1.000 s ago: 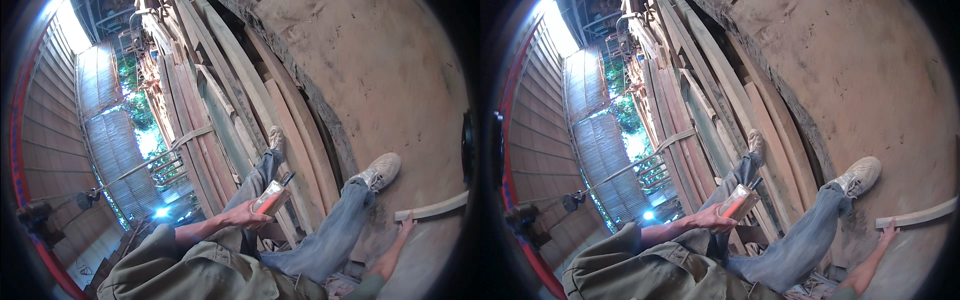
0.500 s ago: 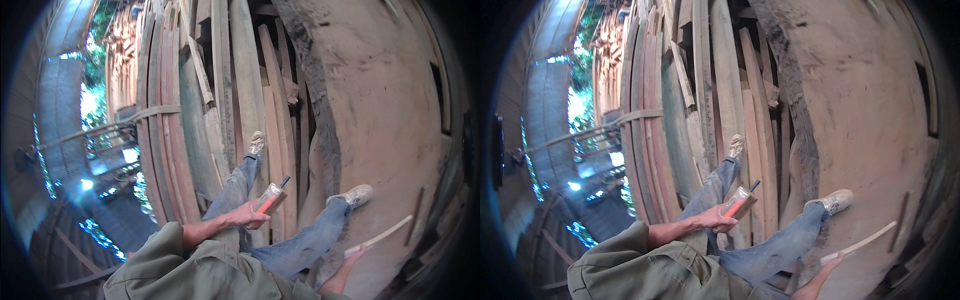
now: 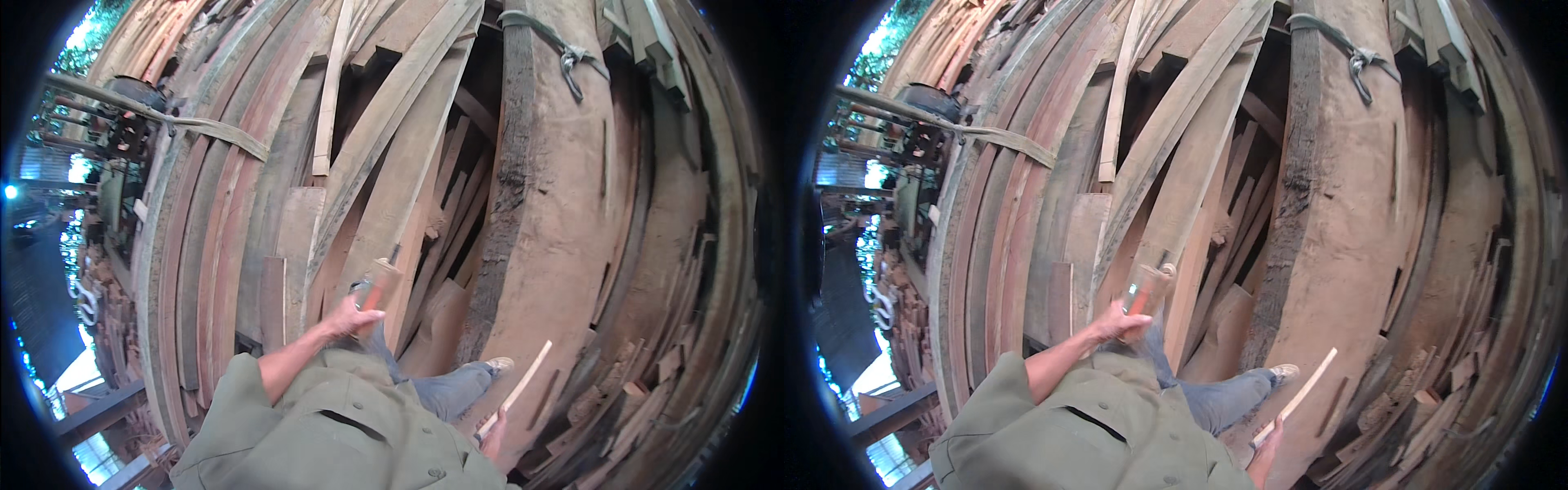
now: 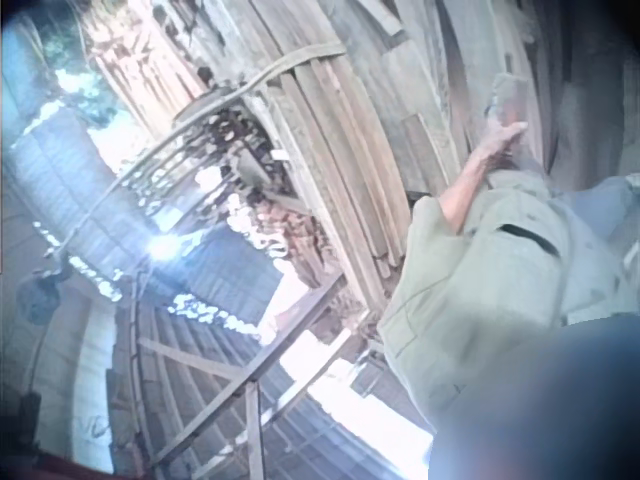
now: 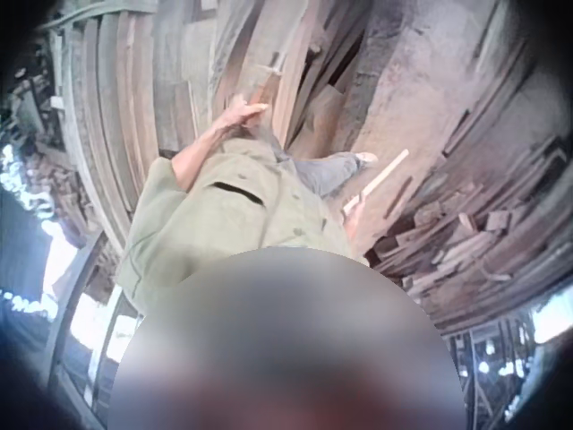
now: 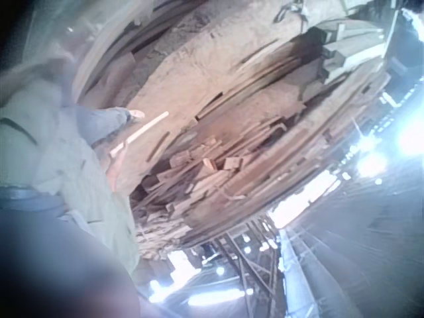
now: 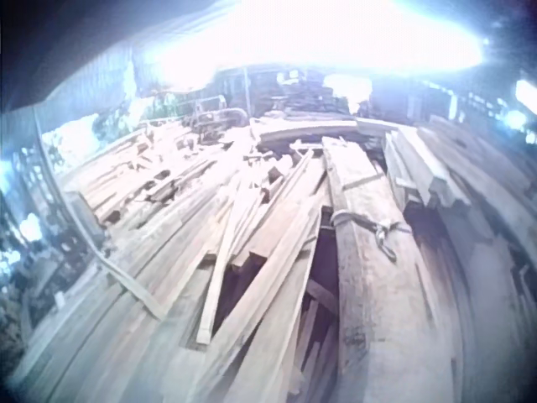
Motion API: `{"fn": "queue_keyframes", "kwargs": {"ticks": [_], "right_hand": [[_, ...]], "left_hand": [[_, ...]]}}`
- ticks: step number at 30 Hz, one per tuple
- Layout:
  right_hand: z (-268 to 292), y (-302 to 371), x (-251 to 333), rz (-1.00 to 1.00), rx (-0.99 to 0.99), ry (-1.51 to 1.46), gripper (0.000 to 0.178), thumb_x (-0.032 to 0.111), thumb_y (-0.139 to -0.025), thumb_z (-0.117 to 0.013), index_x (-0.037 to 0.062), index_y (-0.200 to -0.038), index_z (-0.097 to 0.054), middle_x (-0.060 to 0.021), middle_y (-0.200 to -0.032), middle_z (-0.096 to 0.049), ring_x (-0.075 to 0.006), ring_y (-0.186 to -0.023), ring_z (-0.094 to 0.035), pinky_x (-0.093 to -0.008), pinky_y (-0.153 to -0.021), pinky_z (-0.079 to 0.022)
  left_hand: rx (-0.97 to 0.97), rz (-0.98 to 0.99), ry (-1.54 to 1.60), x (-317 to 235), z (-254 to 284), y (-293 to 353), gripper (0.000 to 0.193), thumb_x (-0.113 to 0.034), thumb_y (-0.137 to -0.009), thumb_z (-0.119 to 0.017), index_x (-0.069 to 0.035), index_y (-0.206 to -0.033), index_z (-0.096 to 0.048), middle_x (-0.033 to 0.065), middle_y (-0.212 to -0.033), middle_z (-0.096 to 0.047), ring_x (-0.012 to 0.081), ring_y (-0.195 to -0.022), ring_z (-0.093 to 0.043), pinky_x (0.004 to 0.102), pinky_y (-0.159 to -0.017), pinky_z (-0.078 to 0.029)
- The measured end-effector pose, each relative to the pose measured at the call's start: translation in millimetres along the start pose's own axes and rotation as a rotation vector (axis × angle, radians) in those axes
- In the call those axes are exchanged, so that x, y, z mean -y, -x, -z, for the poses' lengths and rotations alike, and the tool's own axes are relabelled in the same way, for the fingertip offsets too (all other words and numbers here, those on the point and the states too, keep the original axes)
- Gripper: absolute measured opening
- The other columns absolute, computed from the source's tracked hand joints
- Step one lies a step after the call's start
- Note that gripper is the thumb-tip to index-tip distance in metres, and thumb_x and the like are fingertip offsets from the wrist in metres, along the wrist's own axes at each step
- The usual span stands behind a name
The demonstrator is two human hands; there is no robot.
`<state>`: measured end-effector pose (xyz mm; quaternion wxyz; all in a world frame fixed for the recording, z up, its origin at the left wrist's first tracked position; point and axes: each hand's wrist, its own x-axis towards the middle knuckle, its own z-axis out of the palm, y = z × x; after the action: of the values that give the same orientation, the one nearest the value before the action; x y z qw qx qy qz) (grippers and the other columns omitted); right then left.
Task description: The person walks through a lumber yard, picks up wooden planks and boards, inspects them, and places them back into stacks. The person handles multiple pieces of wood one at a time, occasionally using a handheld device while moving among the stacks.
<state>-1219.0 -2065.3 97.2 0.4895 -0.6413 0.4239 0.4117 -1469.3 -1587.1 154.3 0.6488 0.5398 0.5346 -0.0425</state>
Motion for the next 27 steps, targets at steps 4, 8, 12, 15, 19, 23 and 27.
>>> {"fn": "queue_keyframes", "kwargs": {"ticks": [4, 8, 12, 15, 19, 23, 27], "right_hand": [[-85, 46, 38, 0.100, -0.017, 0.070, 0.037, 0.049, -0.085, -0.054, 0.0149, -0.077, -0.044, -0.0028, -0.057, -0.043, -0.0175, -0.043, -0.044, -0.0303, -0.038, -0.037], [-164, 66, 66, 0.184, 0.026, 0.111, 0.037, 0.050, -0.085, -0.055, 0.0147, -0.079, -0.045, -0.0032, -0.058, -0.045, -0.0170, -0.043, -0.046, -0.0300, -0.038, -0.039], [-230, 69, 80, 0.214, 0.091, 0.140, 0.037, 0.050, -0.085, -0.055, 0.0146, -0.083, -0.046, -0.0045, -0.059, -0.047, -0.0179, -0.044, -0.048, -0.0309, -0.039, -0.040], [-267, 62, 77, 0.188, 0.077, 0.217, 0.044, 0.053, -0.084, -0.055, 0.0103, -0.078, -0.048, -0.0058, -0.056, -0.048, -0.0192, -0.043, -0.048, -0.0326, -0.039, -0.041], [-314, 41, 71, 0.069, 0.030, 0.311, 0.041, 0.048, -0.084, -0.056, 0.0088, -0.076, -0.051, -0.0070, -0.056, -0.050, -0.0202, -0.045, -0.050, -0.0325, -0.040, -0.043], [-372, 19, 102, 0.072, -0.019, 0.347, 0.041, 0.046, -0.084, -0.056, 0.0052, -0.084, -0.054, -0.0082, -0.061, -0.054, -0.0207, -0.051, -0.053, -0.0349, -0.046, -0.046], [-438, 14, 181, 0.126, -0.200, 0.485, 0.037, 0.042, -0.087, -0.054, 0.0057, -0.078, -0.052, -0.0090, -0.056, -0.051, -0.0226, -0.045, -0.051, -0.0360, -0.040, -0.044]], "left_hand": [[-0.087, -0.017, 0.245, 8, 103, 16, 0.053, -0.041, -0.071, -0.072, 0.003, -0.097, -0.060, 0.0053, -0.082, -0.060, 0.0117, -0.070, -0.057, 0.0275, -0.060, -0.047], [-0.353, 0.081, 0.308, 48, 184, 28, 0.045, -0.040, -0.072, -0.071, 0.002, -0.086, -0.062, 0.0057, -0.077, -0.061, 0.0114, -0.066, -0.058, 0.0267, -0.058, -0.046], [-0.592, 0.210, 0.406, 90, 227, 30, 0.039, -0.037, -0.071, -0.071, 0.001, -0.078, -0.063, 0.0061, -0.071, -0.060, 0.0140, -0.060, -0.058, 0.0292, -0.055, -0.046], [-0.684, 0.334, 0.395, 100, 242, 23, 0.044, -0.035, -0.072, -0.070, 0.004, -0.088, -0.061, 0.0084, -0.078, -0.061, 0.0150, -0.065, -0.059, 0.0304, -0.057, -0.047], [-0.659, 0.376, 0.375, 82, 258, -17, 0.047, -0.036, -0.071, -0.071, 0.005, -0.090, -0.060, 0.0091, -0.079, -0.061, 0.0153, -0.067, -0.060, 0.0314, -0.058, -0.047], [-0.568, 0.404, 0.318, 46, 265, -99, 0.050, -0.039, -0.068, -0.072, 0.005, -0.089, -0.063, 0.0104, -0.078, -0.062, 0.0158, -0.067, -0.060, 0.0323, -0.059, -0.047], [-0.485, 0.383, 0.372, -8, 248, -167, 0.051, -0.041, -0.066, -0.073, 0.005, -0.086, -0.064, 0.0110, -0.076, -0.063, 0.0171, -0.066, -0.060, 0.0324, -0.058, -0.047]]}}
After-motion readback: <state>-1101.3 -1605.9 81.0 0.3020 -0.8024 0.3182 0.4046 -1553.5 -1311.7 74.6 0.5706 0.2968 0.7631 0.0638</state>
